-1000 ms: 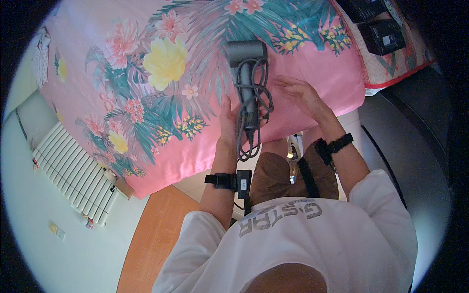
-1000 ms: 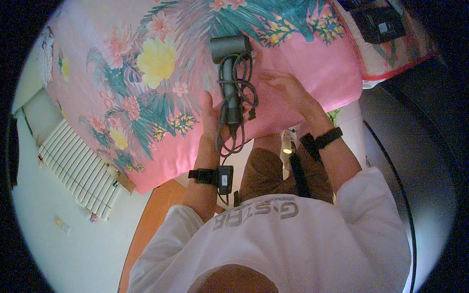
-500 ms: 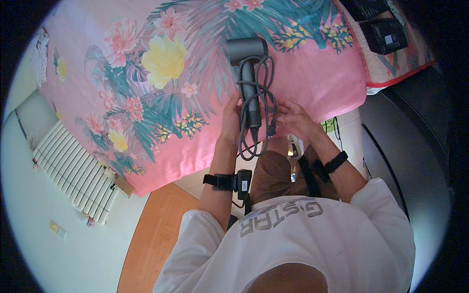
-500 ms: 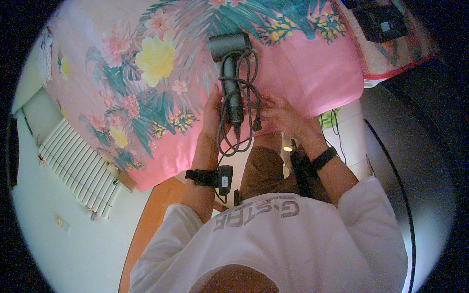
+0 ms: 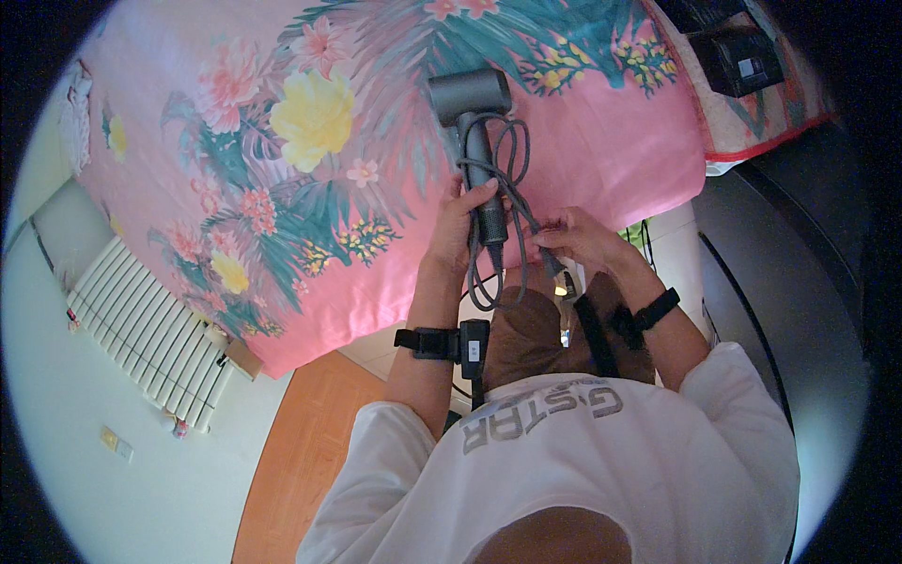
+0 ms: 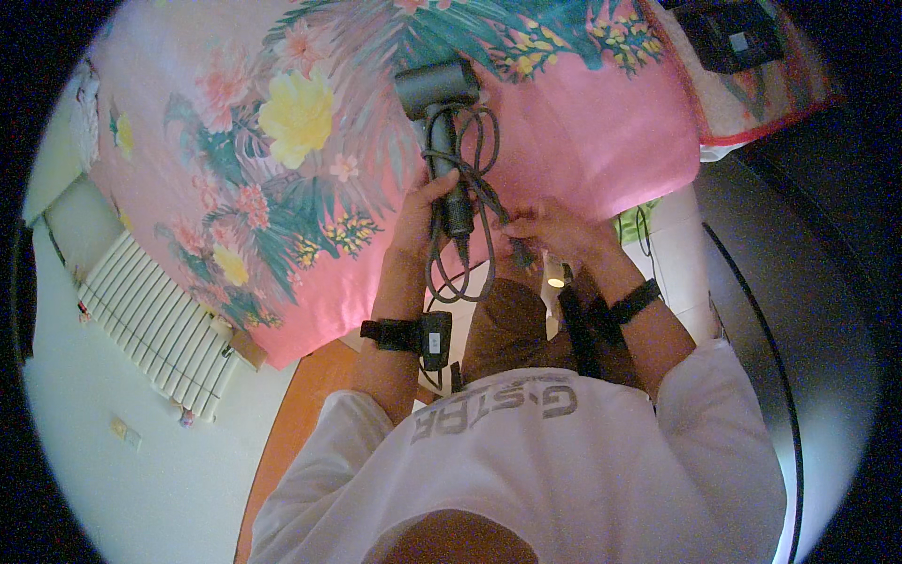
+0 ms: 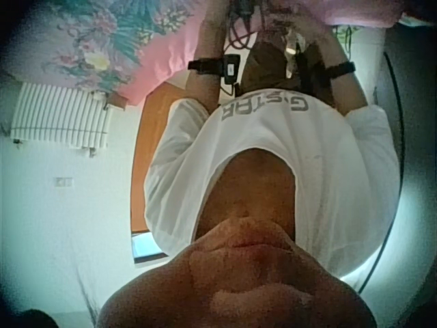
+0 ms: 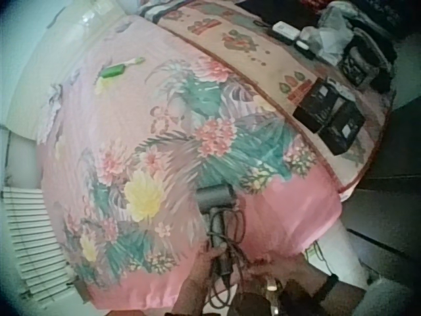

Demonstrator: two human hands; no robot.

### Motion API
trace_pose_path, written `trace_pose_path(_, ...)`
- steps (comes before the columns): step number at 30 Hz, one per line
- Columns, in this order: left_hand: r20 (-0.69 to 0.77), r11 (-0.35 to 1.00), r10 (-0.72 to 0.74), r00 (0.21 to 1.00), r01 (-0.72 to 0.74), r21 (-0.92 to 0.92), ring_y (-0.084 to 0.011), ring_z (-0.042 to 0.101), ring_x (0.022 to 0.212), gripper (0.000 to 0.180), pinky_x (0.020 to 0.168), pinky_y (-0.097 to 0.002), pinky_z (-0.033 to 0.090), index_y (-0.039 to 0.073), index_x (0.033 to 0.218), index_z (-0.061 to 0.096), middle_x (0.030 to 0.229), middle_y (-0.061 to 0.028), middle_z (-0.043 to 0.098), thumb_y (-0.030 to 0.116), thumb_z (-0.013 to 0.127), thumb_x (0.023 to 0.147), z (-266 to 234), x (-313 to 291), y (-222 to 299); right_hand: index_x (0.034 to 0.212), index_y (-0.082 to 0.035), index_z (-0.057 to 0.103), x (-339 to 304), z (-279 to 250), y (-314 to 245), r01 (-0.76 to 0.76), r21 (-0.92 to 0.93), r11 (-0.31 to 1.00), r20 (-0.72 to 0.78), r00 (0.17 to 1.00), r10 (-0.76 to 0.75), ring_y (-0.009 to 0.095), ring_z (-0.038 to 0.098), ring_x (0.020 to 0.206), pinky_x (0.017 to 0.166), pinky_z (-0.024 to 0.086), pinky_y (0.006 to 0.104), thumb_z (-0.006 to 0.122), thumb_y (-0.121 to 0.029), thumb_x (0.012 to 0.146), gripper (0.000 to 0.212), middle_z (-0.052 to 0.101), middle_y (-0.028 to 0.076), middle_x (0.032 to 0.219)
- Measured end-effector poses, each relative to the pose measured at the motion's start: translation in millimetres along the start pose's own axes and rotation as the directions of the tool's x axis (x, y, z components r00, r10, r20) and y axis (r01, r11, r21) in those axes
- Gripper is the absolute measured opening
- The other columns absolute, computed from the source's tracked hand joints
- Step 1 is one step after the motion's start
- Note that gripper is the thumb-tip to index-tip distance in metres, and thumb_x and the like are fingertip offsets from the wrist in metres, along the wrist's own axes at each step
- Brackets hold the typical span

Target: The person wipes the top surface of a refrigerator with a cloth, folds black garments on a bed, and سپس wraps the cord of a hair dryer.

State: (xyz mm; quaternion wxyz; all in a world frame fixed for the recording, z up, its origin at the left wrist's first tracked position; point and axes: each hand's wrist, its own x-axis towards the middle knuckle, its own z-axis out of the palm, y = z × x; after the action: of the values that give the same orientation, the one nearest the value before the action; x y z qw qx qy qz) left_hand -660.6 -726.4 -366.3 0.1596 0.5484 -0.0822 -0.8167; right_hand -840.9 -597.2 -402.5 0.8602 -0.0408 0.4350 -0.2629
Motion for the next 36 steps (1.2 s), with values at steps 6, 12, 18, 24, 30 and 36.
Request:
trace_pose_path(6, -0.065, 0.980, 0.186, 0.980, -0.180, 0.087, -0.0227, 0.066, 0.078, 0.053, 0.063, -0.0356, 0.060, 0.006, 0.130, 0.034, 0.098, -0.0126, 0.060, 0.003, 0.065, 0.087, 12, -12, 5, 0.113, 0.000, 0.062, 7, -4, -28, 0.029, -0.108, 0.994, -0.197, 0.979, -0.050, 0.007, 0.056, 0.067, 0.059, 0.045, 0.0212, 0.058, -0.012, 0.093, 0.024, 0.062, 0.000, 0.083)
trace_pose_path(12, -0.063, 0.954, 0.291, 0.955, -0.285, 0.092, -0.0266, 0.067, 0.090, 0.053, 0.069, -0.0403, 0.063, 0.006, 0.131, 0.034, 0.109, -0.0156, 0.057, 0.003, 0.065, 0.088, 10, -18, 8, 0.098, -0.003, 0.066, 13, 15, -28, 0.276, 0.005, 0.961, -0.388, 0.886, -0.253, 0.006, 0.048, 0.055, 0.048, 0.037, 0.0209, 0.064, -0.017, 0.089, 0.016, 0.054, -0.004, 0.067)
trace_pose_path(18, -0.101, 0.980, 0.189, 0.977, -0.194, -0.043, -0.0301, 0.067, 0.095, 0.038, 0.073, -0.0440, 0.061, 0.009, 0.127, 0.041, 0.108, -0.0171, 0.061, 0.006, 0.057, 0.093, 5, -13, 1, 0.089, -0.005, 0.060, 10, -11, -13, 0.242, -0.046, 0.969, -0.336, 0.910, -0.243, 0.004, 0.049, 0.065, 0.057, 0.039, 0.0186, 0.061, -0.011, 0.092, 0.007, 0.054, -0.003, 0.075)
trace_pose_path(24, -0.056, 0.971, 0.184, 0.981, -0.191, -0.147, -0.0272, 0.067, 0.089, 0.025, 0.071, -0.0403, 0.061, 0.005, 0.117, 0.049, 0.101, -0.0169, 0.064, 0.007, 0.057, 0.093, -9, -7, -6, 0.082, -0.010, 0.061, 7, 6, -9, 0.310, 0.203, 0.929, -0.348, 0.909, -0.227, 0.004, 0.039, 0.055, 0.049, 0.031, 0.0214, 0.059, -0.023, 0.093, 0.017, 0.044, -0.008, 0.062)
trace_pose_path(30, -0.020, 0.993, 0.090, 0.996, -0.091, -0.070, -0.0237, 0.067, 0.081, 0.030, 0.068, -0.0351, 0.059, 0.001, 0.114, 0.050, 0.096, -0.0143, 0.064, 0.015, 0.062, 0.091, -2, -5, 4, 0.082, -0.005, 0.066, 13, -2, -9, 0.228, -0.080, 0.970, -0.365, 0.899, -0.241, 0.005, 0.045, 0.059, 0.051, 0.034, 0.0231, 0.060, -0.021, 0.093, 0.020, 0.050, -0.006, 0.065)
trace_pose_path(36, -0.210, 0.852, 0.262, 0.942, -0.123, 0.509, -0.0170, 0.064, 0.064, 0.059, 0.055, -0.0293, 0.055, -0.005, 0.113, 0.048, 0.084, -0.0093, 0.065, 0.034, 0.079, 0.080, -2, 0, 12, 0.081, 0.003, 0.060, 20, 16, -33, 0.279, -0.468, 0.838, -0.226, 0.880, -0.418, 0.009, 0.046, 0.064, 0.057, 0.037, 0.0263, 0.058, -0.015, 0.091, 0.020, 0.048, -0.002, 0.070)
